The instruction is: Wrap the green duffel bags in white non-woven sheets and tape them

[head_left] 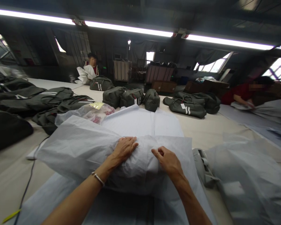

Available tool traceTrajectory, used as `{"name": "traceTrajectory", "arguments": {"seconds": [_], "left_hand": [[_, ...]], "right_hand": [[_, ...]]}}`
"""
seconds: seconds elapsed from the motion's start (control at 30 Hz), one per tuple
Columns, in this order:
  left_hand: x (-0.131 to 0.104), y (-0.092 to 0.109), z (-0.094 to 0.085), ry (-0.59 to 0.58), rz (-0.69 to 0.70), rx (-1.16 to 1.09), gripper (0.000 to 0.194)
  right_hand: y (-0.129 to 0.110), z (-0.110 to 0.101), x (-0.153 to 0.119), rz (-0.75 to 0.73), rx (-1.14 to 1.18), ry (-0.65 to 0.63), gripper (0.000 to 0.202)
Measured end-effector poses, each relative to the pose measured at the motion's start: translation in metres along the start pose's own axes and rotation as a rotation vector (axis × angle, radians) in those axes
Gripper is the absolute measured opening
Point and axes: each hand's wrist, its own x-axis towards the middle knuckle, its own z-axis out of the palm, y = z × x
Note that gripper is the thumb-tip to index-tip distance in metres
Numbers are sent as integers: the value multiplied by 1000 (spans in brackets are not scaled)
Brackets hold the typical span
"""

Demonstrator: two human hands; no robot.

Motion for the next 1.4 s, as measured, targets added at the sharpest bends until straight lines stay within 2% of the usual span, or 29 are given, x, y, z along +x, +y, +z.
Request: {"name": "traceTrajectory", "arguments": {"seconds": [0.07,0.17,0.3,0.47,0.53,0.57,0.6,0.67,0.7,0.77,0.8,0.83,0.93,1.03,1.1,1.17,1.23,1.33,1.4], "left_hand": [[-1,1,-1,-3,-10,-8,38],[-1,1,-1,4,-14,-21,37],[1,0,-5,10,0,-26,35],[7,2,-9,-72,-34,58,38],[8,3,-9,-78,-64,92,38],[9,3,-8,-75,-68,101,37],[9,3,-8,-70,-65,109,37],[9,3,-7,-65,-60,120,37],[8,2,-6,-63,-58,122,37],[7,2,-6,-69,-49,116,35],[7,2,-6,-74,-38,113,34],[6,2,-5,-77,-29,110,35],[3,0,-1,-67,-47,110,38],[2,-2,3,-25,-75,126,40],[2,-2,4,45,-24,153,37],[2,0,3,110,105,151,32],[2,4,2,96,220,79,31],[-2,9,3,28,217,-41,30],[-8,11,5,61,199,-53,29]], "right_hand": [[-9,8,10,-16,62,10,36],[-12,24,12,-27,160,106,32],[-8,37,10,3,-35,164,26],[3,25,22,30,-266,112,24],[6,13,23,58,-289,158,21],[6,8,20,47,-263,222,20],[4,3,16,-3,-208,295,19],[-5,0,5,-250,-50,374,20],[-12,3,0,-422,14,348,23],[-26,13,-4,-716,32,193,28],[-32,19,0,-789,-11,104,33],[-37,25,6,-795,-70,28,37],[-36,31,40,-563,-201,-213,42],[-22,21,67,-349,-132,-428,51],[-13,14,73,-326,-30,-469,53],[-5,10,72,-344,34,-479,53],[1,10,69,-364,68,-501,50],[11,11,71,-344,148,-513,44],[19,10,75,-278,179,-505,41]]}}
